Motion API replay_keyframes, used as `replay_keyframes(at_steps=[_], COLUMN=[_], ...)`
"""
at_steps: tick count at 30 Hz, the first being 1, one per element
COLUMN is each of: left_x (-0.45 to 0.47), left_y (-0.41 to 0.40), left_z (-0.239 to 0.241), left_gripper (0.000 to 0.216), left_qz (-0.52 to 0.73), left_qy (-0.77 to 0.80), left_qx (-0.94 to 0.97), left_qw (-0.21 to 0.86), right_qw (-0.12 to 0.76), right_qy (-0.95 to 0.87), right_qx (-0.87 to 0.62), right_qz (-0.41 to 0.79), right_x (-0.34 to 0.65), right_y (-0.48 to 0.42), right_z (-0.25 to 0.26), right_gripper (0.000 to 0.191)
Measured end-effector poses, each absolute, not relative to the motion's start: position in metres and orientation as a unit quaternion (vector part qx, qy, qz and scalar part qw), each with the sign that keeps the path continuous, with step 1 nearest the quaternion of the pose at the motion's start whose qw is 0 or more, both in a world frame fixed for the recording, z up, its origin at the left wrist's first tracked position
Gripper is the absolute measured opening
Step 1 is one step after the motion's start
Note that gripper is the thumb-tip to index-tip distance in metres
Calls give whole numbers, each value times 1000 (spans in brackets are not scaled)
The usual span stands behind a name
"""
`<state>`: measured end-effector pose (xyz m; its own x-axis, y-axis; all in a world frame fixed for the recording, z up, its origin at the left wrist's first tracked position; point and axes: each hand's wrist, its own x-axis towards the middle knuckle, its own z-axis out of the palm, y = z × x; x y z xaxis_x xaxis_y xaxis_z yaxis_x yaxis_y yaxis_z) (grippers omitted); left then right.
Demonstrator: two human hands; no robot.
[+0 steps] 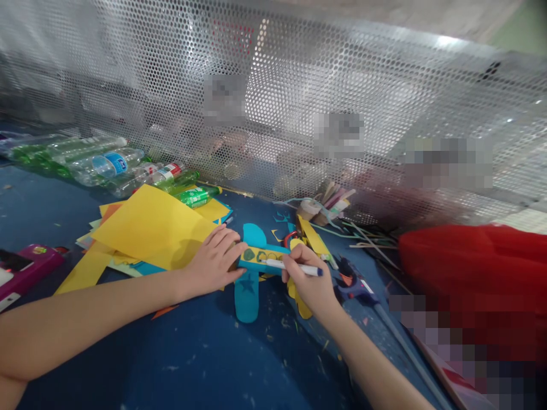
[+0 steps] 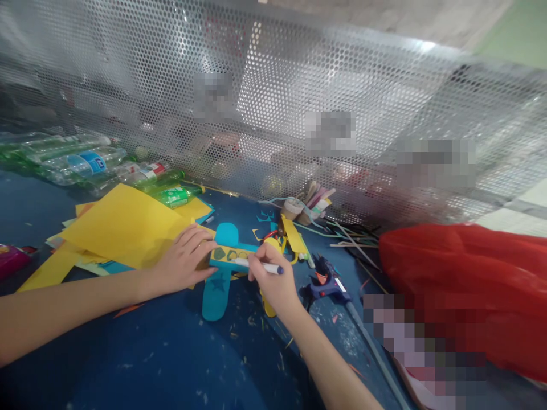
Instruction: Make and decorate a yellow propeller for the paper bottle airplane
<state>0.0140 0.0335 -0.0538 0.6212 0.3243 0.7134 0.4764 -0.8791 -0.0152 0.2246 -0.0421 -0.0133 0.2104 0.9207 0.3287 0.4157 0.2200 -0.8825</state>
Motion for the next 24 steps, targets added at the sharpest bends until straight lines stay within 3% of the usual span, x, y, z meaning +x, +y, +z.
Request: replay_keyframes(at_steps=[24], left_x=[14], left_y=[33], left_z=[-54], left_gripper=[32], left_qz=[-372], left_qy=[-226], left_qx=[-894], left_qw=[104], right_qw=[518], right_qy=[-593], right_qx=[-563], right_qz=[251], right_x=[225], right_y=[-42], right_z=[-14], right_gripper=[25])
